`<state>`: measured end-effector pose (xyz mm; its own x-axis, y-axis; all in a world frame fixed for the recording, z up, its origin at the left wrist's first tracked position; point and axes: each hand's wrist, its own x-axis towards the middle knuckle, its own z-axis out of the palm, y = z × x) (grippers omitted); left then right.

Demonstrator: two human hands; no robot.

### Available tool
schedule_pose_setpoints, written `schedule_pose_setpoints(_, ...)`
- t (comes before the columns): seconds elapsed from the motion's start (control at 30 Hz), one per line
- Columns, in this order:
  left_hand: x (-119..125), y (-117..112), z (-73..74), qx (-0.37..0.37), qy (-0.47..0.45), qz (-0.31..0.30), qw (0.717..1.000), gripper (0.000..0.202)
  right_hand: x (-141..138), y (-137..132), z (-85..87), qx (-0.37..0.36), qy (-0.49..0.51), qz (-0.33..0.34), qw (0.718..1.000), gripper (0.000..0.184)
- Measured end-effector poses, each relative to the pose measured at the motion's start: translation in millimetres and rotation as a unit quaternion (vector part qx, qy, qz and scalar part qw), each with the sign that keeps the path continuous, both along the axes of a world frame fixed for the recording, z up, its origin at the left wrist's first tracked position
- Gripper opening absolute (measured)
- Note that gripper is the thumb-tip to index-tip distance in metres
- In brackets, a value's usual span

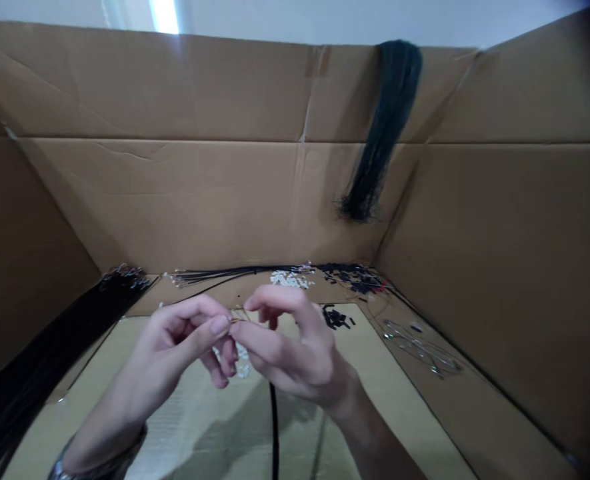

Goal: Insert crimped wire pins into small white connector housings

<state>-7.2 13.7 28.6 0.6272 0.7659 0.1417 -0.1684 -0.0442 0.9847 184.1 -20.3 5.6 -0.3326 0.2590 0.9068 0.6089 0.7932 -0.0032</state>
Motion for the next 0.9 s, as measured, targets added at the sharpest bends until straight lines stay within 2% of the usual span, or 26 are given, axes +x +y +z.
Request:
schedule_pose_setpoints(0.23,3,2,-2.4,-0.02,-0.009,0.007,1.0,0.027,-1,-1,2.3,-0.022,-0.002,-0.027,0.999,0.021)
schedule_pose_setpoints(0.47,3,-1,-0.2,-0.025,-0.019,-0.006,0.999,0.024,-4,-2,5.3,-0.069,0.016,0.007,0.997,0.014)
schedule_pose_setpoints(0.7,1,-7,0.0,-0.03,-0.026,-0.014,0.999,0.022,-14,-18,16.0,-0.216,0.124,0.031,0.968,0.014)
schedule_pose_setpoints(0.9,-1,-12,0.1,-0.031,-0.011,-0.011,0.999,0.02,-10,-31,20.2,-0.302,0.128,0.058,0.943,0.018)
